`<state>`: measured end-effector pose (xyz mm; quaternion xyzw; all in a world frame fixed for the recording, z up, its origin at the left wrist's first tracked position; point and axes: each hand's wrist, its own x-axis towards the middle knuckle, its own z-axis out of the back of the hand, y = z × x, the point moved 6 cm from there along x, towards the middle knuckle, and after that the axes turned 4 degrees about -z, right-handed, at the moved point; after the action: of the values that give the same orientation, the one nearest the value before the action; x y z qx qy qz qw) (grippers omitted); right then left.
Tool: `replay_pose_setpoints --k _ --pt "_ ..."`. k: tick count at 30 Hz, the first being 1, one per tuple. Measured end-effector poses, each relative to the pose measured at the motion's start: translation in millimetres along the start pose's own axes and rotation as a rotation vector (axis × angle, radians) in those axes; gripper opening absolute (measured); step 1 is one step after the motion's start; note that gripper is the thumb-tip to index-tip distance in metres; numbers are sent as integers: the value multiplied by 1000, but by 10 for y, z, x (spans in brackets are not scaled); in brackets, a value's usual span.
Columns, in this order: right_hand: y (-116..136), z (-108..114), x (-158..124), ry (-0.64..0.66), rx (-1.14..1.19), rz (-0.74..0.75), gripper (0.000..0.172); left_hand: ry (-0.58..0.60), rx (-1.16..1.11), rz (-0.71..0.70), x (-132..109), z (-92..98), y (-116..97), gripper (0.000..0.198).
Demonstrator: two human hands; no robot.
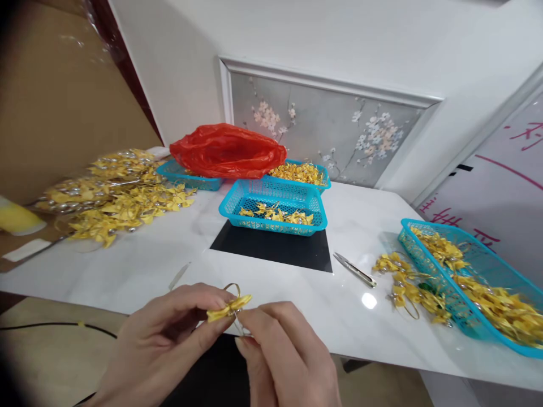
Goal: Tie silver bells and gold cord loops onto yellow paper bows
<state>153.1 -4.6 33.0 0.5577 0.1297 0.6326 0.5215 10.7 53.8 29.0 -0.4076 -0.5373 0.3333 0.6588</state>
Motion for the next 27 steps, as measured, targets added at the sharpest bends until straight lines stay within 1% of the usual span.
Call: replay_pose_setpoints --k 2,4,6,9,12,14,15,18,22,25,27 --pt "-22 15 -8 27 37 17 18 -10 10 34 7 3 -6 30" --pt "-29 23 -5 52 66 28 17 5 8 52 8 -4 -6 26" --pt "-36 23 10 71 65 4 16 15 5 81 -3 -2 16 25" --pt "-65 13 33 81 12 -85 12 47 -30 152 -31 -4 81 26" --pt "-129 23 42 65 -17 -194 9 146 -94 209 -52 -46 127 25" --pt "-202 36 52 88 29 -290 5 199 -145 254 -55 -64 149 20" --pt "-239 38 61 122 90 -335 6 225 -174 283 -56 -74 160 17" --pt "-321 20 96 276 324 -448 21 315 -258 365 -61 -113 177 12" --pt "-397 -62 108 460 520 -563 22 390 -386 430 -67 -165 177 12" --pt "-398 -159 89 570 684 -574 23 417 -456 456 -68 -196 187 12" --pt "-397 -187 79 602 701 -549 23 397 -456 457 -62 -185 206 12"
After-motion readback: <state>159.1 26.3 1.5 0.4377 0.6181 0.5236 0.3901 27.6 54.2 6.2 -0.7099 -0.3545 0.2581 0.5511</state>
